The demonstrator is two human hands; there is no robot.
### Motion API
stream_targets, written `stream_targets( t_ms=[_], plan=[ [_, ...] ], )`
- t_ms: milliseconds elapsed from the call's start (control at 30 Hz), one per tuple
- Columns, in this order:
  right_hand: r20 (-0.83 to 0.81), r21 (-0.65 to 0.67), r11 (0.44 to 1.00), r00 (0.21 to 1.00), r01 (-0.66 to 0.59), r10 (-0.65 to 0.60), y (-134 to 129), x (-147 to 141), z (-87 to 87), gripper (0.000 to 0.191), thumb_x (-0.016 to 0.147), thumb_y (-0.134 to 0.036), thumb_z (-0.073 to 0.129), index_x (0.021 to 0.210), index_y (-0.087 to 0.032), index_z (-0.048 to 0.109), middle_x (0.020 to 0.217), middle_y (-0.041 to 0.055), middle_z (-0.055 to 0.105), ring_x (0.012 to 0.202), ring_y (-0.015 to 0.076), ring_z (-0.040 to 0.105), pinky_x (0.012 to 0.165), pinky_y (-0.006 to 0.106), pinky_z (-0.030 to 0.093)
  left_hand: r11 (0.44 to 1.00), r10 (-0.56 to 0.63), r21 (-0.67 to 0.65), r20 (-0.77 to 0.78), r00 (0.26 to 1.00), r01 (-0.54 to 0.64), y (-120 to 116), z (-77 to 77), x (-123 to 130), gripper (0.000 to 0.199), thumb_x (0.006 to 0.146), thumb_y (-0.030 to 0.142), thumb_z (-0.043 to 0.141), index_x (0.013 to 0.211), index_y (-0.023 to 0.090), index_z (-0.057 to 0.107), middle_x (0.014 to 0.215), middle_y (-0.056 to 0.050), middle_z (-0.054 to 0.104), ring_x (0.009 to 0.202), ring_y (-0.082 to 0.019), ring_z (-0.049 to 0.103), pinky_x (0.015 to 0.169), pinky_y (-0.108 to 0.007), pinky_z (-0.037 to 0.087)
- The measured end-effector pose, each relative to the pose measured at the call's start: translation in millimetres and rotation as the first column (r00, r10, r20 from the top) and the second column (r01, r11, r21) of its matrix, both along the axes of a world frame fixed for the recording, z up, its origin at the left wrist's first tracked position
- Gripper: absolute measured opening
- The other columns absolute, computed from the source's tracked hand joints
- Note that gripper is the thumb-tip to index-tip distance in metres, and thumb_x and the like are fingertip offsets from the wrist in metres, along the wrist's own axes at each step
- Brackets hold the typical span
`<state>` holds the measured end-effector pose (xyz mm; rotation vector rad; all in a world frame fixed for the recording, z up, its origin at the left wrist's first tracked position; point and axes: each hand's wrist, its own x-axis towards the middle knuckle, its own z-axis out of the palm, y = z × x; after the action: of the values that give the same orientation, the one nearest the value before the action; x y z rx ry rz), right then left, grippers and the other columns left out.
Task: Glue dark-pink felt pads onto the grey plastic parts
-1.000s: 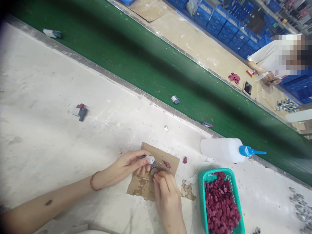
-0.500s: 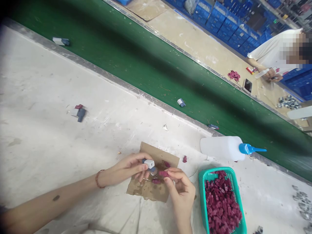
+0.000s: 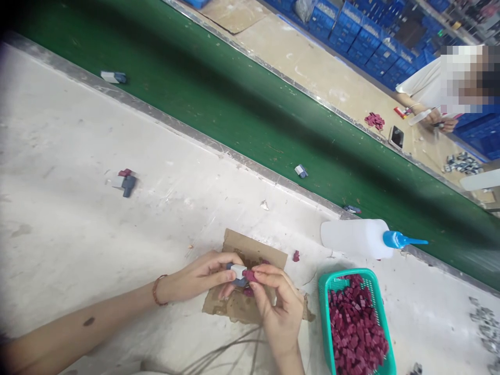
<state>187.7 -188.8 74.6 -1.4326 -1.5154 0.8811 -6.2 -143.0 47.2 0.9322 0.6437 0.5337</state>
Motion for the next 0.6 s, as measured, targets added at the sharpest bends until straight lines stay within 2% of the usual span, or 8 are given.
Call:
stream_targets(
  t_ms=[167,300,433,533,600],
  plan=[
    [0.120,0.126,0.989,0.991,-0.080,0.064,1,1,0.9,0.021,0.085,-0.010,0.068,0.096,-0.026,0.077,0.093,0.0066,0.078,0.082,0.0215,0.075,0.072,0.033,0.062,0.999,-0.016,0.034,-0.025,1.000,0.017,1,1.4,-1,0.048,0.087,0.065,0.055,0.085,0.017,0.058,0.055,0.002,0.056,0.053,-0.013,0.052,0.056,-0.024,0.040],
    [0.216,0.241,0.953,0.968,-0.182,0.131,3,-1,5.6,0.031,0.087,-0.006,0.064,0.107,-0.027,0.075,0.095,0.0068,0.079,0.081,0.0212,0.075,0.071,0.033,0.062,0.997,-0.041,0.055,-0.065,0.997,0.045,1,4.2,-2,0.046,0.088,0.063,0.053,0.084,0.017,0.058,0.051,0.003,0.052,0.048,-0.011,0.045,0.051,-0.022,0.035],
    [0.285,0.286,0.933,0.949,-0.219,0.135,2,-3,8.2,0.032,0.090,-0.007,0.061,0.111,-0.027,0.073,0.093,0.0070,0.078,0.081,0.0203,0.075,0.070,0.031,0.062,0.998,-0.049,0.046,-0.077,0.996,0.052,-1,5.7,-2,0.044,0.089,0.061,0.053,0.084,0.017,0.058,0.050,0.005,0.049,0.046,-0.010,0.043,0.050,-0.021,0.037],
    [0.281,0.295,0.932,0.952,-0.210,0.126,-2,-6,9.6,0.026,0.093,-0.011,0.058,0.109,-0.026,0.072,0.092,0.0077,0.078,0.077,0.0196,0.075,0.066,0.031,0.061,0.997,-0.063,0.044,-0.099,0.993,0.067,-3,9.1,-1,0.041,0.090,0.057,0.054,0.085,0.017,0.060,0.052,0.004,0.053,0.050,-0.011,0.049,0.053,-0.022,0.043],
    [0.270,0.290,0.937,0.956,-0.194,0.114,-5,-4,12.9,0.023,0.094,-0.012,0.057,0.108,-0.024,0.072,0.093,0.0080,0.077,0.078,0.0190,0.074,0.067,0.030,0.061,0.994,-0.065,0.077,-0.137,0.989,0.076,-4,13.7,0,0.035,0.093,0.050,0.053,0.086,0.017,0.063,0.062,0.000,0.062,0.060,-0.014,0.058,0.060,-0.024,0.048]
  ],
)
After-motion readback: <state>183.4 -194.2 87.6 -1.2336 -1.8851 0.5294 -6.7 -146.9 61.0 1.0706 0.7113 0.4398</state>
